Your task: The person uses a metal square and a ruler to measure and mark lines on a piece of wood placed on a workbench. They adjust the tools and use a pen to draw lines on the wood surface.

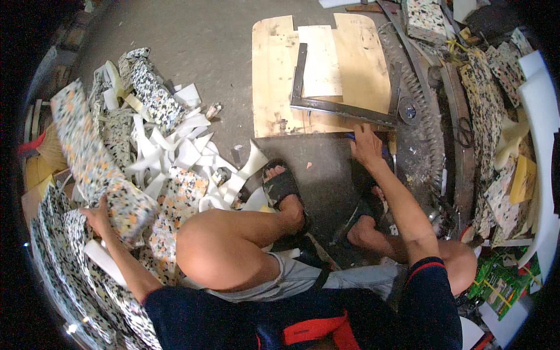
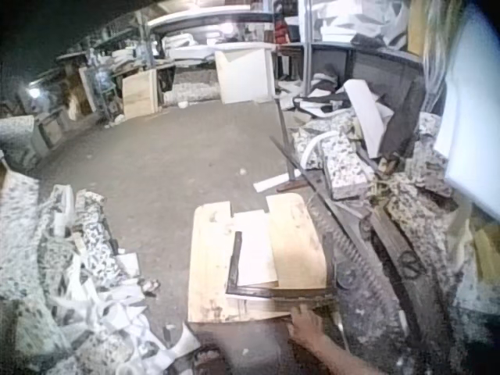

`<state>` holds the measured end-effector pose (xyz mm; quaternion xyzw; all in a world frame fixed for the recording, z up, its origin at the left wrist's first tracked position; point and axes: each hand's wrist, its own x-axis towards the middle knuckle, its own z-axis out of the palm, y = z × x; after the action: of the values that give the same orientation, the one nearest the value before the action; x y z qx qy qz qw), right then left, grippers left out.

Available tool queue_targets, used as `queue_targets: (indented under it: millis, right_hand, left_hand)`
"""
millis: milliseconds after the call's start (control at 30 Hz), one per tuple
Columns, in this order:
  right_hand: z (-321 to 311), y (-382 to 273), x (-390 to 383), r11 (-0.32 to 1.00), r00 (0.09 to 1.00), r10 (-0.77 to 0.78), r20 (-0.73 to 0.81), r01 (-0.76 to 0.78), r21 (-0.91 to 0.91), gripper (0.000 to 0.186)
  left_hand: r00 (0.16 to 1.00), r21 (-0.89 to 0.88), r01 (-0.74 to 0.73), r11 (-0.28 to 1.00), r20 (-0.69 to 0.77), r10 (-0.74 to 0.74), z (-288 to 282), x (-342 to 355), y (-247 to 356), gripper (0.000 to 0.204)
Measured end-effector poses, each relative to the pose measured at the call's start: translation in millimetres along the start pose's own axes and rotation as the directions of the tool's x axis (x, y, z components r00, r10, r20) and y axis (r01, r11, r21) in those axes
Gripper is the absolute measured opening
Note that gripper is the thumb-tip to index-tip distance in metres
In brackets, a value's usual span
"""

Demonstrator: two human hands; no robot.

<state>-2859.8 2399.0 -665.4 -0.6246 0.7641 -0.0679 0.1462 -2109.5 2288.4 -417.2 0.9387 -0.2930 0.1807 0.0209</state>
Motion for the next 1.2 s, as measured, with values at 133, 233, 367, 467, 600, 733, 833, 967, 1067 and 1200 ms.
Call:
queue_targets:
  millis: [133,233,367,467,600,733,833,967,1067,1200]
  right_hand:
    - [5.9,5.5,-20.6,0.999,0.999,-0.022,0.038,0.023,-0.022,0.046]
    - [7.7,2.7,-29.8,0.999,0.999,-0.042,0.009,0.042,-0.003,0.044]
    - [-5.7,-0.2,-29.6,0.998,0.998,-0.053,-0.046,0.052,-0.033,0.041]
    - [-25.2,6.5,-8.0,0.996,0.995,-0.069,-0.074,0.065,-0.064,0.043]
    - [-34.2,16.9,35.5,0.992,0.994,-0.092,-0.052,0.087,-0.088,0.049]
    - [-12.7,15.7,71.5,0.977,0.985,-0.115,0.128,0.136,-0.163,0.041]
    - [4.2,11.5,89.1,0.948,0.967,-0.207,0.148,0.236,-0.215,0.026]
    - [12.4,9.9,92.7,0.896,0.961,-0.219,0.165,0.266,-0.356,0.021]
    - [14.2,7.5,88.1,0.891,0.973,-0.178,0.150,0.224,-0.394,0.019]
    - [15.3,4.5,88.4,0.900,0.978,-0.152,0.144,0.197,-0.388,0.021]
  left_hand:
    - [0.854,0.416,-0.368,0.832,-0.202,0.479,5.0,-43.7,21.0,0.100]
    - [0.333,-0.014,-0.940,0.340,-0.233,0.914,44.6,-151.1,102.5,0.067]
    - [0.189,-0.544,-0.798,0.259,0.183,0.965,104.1,-342.6,157.2,0.072]
    - [0.061,-0.676,-0.709,0.200,0.223,0.973,133.4,-391.5,167.6,0.067]
    - [0.065,-0.718,-0.668,0.194,0.203,0.977,155.6,-395.7,166.7,0.064]
    - [0.004,-0.701,-0.683,0.204,0.276,0.961,166.6,-383.4,156.1,0.048]
    - [0.250,-0.409,-0.750,0.520,0.553,0.795,164.7,-359.2,137.6,0.044]
    - [0.305,-0.276,-0.851,0.446,0.433,0.849,160.2,-338.7,136.1,0.037]
    - [0.271,-0.490,-0.832,0.260,0.050,0.961,173.1,-367.7,187.3,0.040]
    - [0.573,-0.808,-0.424,0.408,0.109,0.812,195.3,-382.3,275.2,0.038]
